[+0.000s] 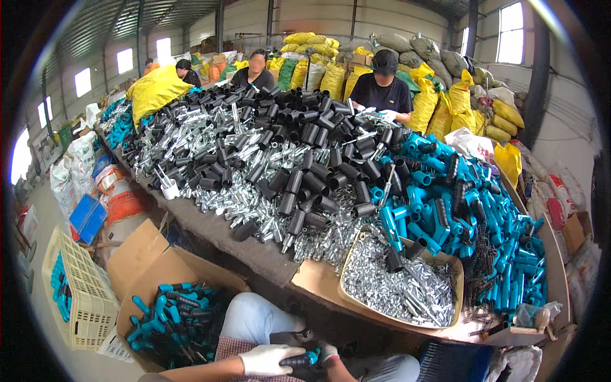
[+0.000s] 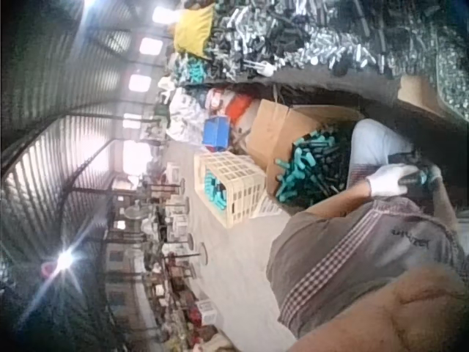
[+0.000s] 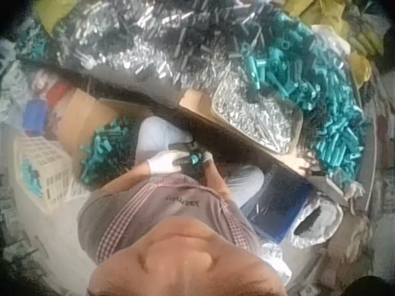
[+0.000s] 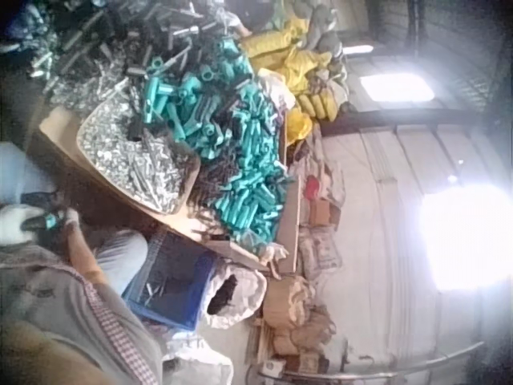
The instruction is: The person assembles tools by fitting metal rods, springs, and cylinders together by hand, inserting the assembled internal mechanisms into plastic handles, and placing the assembled tools into a cardboard box.
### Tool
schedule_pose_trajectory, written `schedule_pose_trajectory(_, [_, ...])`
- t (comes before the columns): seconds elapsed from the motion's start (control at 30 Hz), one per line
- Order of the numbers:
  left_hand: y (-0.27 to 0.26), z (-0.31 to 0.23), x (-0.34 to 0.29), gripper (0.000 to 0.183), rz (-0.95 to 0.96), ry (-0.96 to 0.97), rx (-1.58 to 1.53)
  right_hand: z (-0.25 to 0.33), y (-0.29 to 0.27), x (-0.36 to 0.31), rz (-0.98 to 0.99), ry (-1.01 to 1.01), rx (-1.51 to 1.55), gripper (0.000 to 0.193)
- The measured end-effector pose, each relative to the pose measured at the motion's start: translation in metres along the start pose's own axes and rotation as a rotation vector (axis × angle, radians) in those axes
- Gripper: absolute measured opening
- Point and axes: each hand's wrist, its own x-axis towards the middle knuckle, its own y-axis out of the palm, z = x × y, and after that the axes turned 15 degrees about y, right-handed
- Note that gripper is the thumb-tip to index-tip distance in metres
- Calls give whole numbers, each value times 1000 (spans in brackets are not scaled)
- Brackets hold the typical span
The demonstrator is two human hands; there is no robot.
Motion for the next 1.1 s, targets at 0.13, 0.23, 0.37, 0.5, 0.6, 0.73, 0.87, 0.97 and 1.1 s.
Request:
schedule_pose_trajectory(0.13, [28, 10, 23, 60, -23, 28, 63, -35, -39, 48, -13, -244, -518, 38])
schedule_pose_trajectory(0.23, [42, 18, 25, 59, -1, -6, 94, -36, -30, 49, 40, -227, -443, 38])
schedule_pose_trajectory(0.37, [48, 19, 41, 58, 36, -12, 92, -27, -36, 51, 69, -224, -317, 37])
schedule_pose_trajectory(0.5, [53, 26, 49, 57, 78, -38, 132, -15, -35, 47, 104, -224, -215, 36])
schedule_pose_trajectory(0.6, [58, 32, 54, 57, 36, 15, 117, -7, -30, 39, 134, -224, -135, 36])
schedule_pose_trajectory(0.73, [53, 17, 54, 55, 40, -5, 103, -1, -33, 28, 155, -218, -23, 35])
schedule_pose_trajectory(0.87, [42, 6, 53, 54, 91, -48, 150, 4, -39, 23, 173, -208, 87, 35])
schedule_pose_trajectory(0.97, [49, 12, 52, 55, 19, -31, 134, 3, -37, 22, 200, -196, 172, 35])
schedule_pose_trajectory(1.1, [54, 14, 56, 56, -4, -50, 100, 7, -35, 16, 229, -185, 283, 35])
